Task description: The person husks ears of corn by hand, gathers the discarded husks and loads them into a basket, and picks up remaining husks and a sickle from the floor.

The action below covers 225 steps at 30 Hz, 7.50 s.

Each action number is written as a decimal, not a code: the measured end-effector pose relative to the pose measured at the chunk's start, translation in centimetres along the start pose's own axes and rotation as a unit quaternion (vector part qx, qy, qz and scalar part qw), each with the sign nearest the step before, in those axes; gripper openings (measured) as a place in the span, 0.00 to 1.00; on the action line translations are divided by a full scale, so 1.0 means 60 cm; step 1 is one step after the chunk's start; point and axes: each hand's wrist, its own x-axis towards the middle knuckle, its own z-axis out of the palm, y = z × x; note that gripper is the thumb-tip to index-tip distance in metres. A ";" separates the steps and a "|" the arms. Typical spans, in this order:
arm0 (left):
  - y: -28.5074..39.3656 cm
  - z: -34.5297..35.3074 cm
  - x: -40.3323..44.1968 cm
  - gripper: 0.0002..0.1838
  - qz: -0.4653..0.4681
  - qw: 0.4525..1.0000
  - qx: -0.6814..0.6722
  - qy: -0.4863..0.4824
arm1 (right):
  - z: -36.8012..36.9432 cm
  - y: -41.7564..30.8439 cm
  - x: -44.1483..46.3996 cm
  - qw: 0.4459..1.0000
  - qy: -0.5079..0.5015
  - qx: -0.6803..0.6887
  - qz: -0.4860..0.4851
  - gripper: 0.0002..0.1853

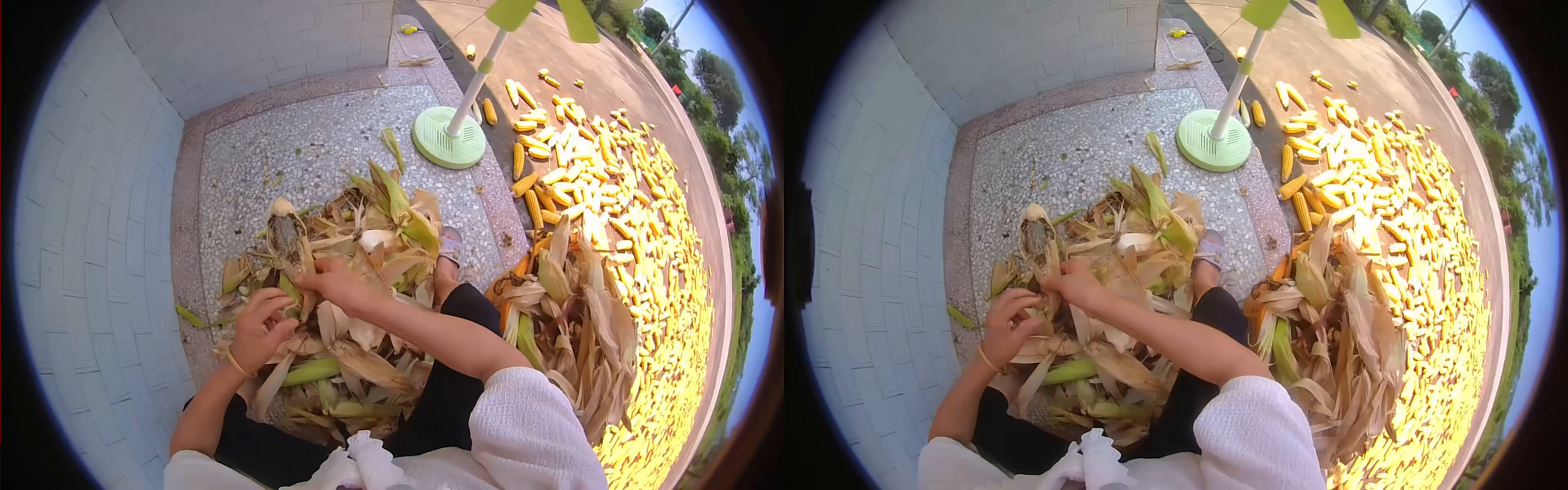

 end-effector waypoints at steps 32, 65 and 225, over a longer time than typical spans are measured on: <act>-0.149 0.053 0.032 0.38 -0.200 0.666 -0.715 -0.073 | 0.036 -0.038 0.065 0.980 -0.070 0.132 -0.134 0.09; -0.273 -0.154 0.027 0.33 -0.230 0.632 -0.653 0.347 | -0.015 0.047 -0.048 0.928 -0.134 -0.344 -0.057 0.11; -0.302 0.003 -0.041 0.07 -0.212 0.915 0.333 -0.087 | -0.113 0.012 -0.038 0.696 -0.103 -0.702 -0.113 0.05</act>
